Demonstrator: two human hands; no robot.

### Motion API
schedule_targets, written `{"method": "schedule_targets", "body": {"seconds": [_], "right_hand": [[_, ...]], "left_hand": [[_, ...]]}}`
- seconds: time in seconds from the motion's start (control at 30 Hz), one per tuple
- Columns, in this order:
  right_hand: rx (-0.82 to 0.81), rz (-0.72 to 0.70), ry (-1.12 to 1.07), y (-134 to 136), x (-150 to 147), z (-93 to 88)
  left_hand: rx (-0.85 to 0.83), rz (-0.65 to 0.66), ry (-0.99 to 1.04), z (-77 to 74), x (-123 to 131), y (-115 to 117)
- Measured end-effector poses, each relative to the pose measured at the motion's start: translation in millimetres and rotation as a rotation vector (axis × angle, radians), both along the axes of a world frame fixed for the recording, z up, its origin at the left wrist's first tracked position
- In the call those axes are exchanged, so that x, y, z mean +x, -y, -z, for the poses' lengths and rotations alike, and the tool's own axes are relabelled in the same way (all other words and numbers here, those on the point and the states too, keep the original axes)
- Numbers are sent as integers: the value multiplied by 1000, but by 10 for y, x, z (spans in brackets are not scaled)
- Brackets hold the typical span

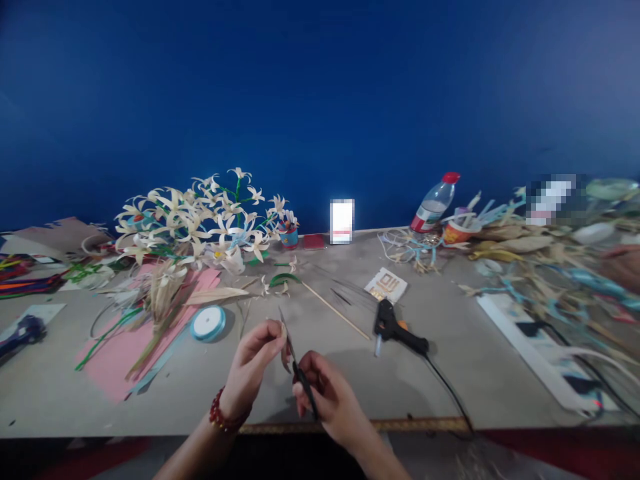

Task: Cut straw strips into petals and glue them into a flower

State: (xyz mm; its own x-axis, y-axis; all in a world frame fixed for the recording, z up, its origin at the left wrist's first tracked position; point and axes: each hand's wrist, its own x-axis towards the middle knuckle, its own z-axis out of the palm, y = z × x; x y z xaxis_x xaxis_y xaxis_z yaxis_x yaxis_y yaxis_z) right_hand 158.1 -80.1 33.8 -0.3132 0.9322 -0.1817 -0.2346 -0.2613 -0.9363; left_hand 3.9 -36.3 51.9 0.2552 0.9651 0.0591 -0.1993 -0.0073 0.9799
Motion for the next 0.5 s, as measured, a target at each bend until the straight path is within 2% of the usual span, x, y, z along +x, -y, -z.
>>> {"method": "schedule_targets", "body": {"seconds": [0.37,0.5], "right_hand": [[-29,11,13,12,16,27],[-10,-10,39,29,88,50]], "left_hand": [[-69,52,117,-10,9,-17],[-76,130,137,-16,-51,-50]]}}
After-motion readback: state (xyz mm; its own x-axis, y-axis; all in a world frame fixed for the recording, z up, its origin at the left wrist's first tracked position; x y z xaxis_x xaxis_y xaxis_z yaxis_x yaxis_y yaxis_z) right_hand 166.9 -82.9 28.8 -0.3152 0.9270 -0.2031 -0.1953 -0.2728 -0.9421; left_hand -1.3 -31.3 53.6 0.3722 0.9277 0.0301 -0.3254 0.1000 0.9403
